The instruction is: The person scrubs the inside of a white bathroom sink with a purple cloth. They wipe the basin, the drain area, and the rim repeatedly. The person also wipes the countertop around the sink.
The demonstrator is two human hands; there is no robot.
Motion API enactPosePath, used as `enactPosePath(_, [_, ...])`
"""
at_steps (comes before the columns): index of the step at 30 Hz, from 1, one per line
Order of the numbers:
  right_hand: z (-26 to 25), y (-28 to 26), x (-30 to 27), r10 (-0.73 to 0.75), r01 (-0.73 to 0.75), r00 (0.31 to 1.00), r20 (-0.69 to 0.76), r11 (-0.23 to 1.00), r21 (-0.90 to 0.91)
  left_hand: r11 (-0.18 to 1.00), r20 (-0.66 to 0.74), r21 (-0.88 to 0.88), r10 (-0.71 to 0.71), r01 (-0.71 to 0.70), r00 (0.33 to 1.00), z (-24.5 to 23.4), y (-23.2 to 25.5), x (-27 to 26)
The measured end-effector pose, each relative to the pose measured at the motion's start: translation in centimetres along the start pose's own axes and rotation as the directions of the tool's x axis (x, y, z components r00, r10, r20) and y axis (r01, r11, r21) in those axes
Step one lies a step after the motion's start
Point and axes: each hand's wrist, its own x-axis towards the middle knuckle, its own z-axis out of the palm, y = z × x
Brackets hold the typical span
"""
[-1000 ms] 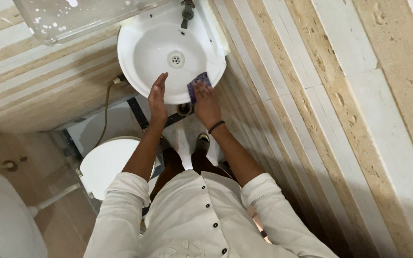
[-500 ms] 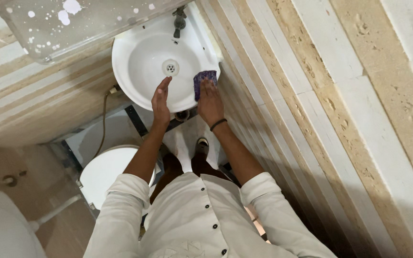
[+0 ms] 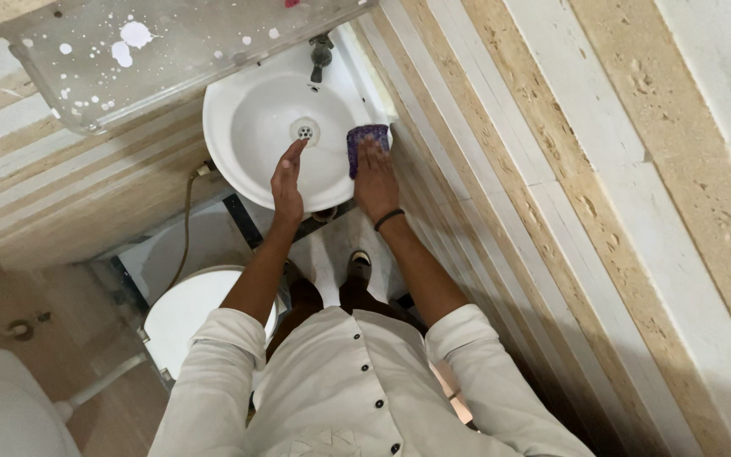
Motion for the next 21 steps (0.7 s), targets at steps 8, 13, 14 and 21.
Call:
enactPosePath(8, [-0.3,0.2,0.8,-0.018,0.018,1.000,-0.020,1.000,0.020,1.000,0.009,-0.026,-0.003,0.004,1.000,-0.2,0.0,1.0])
enactPosePath(13, [-0.3,0.1,1.6,-0.024,0.025,0.999,-0.033,0.999,0.032,1.000,0.014,-0.027,-0.011,0.011,1.000,-0.1,0.4,1.5])
enactPosePath(14, [-0.5,0.1,1.7,-0.023,0.024,0.999,-0.029,0.999,0.032,1.000,0.015,-0.017,-0.011,0.012,1.000,0.0,0.5,1.6])
enactPosePath(21, [-1.6,-0.3,2.8,-0.011,0.011,1.000,0.008,0.999,0.049,1.000,0.018,0.007,-0.025,0.025,1.000,0.3,1.4,2.2])
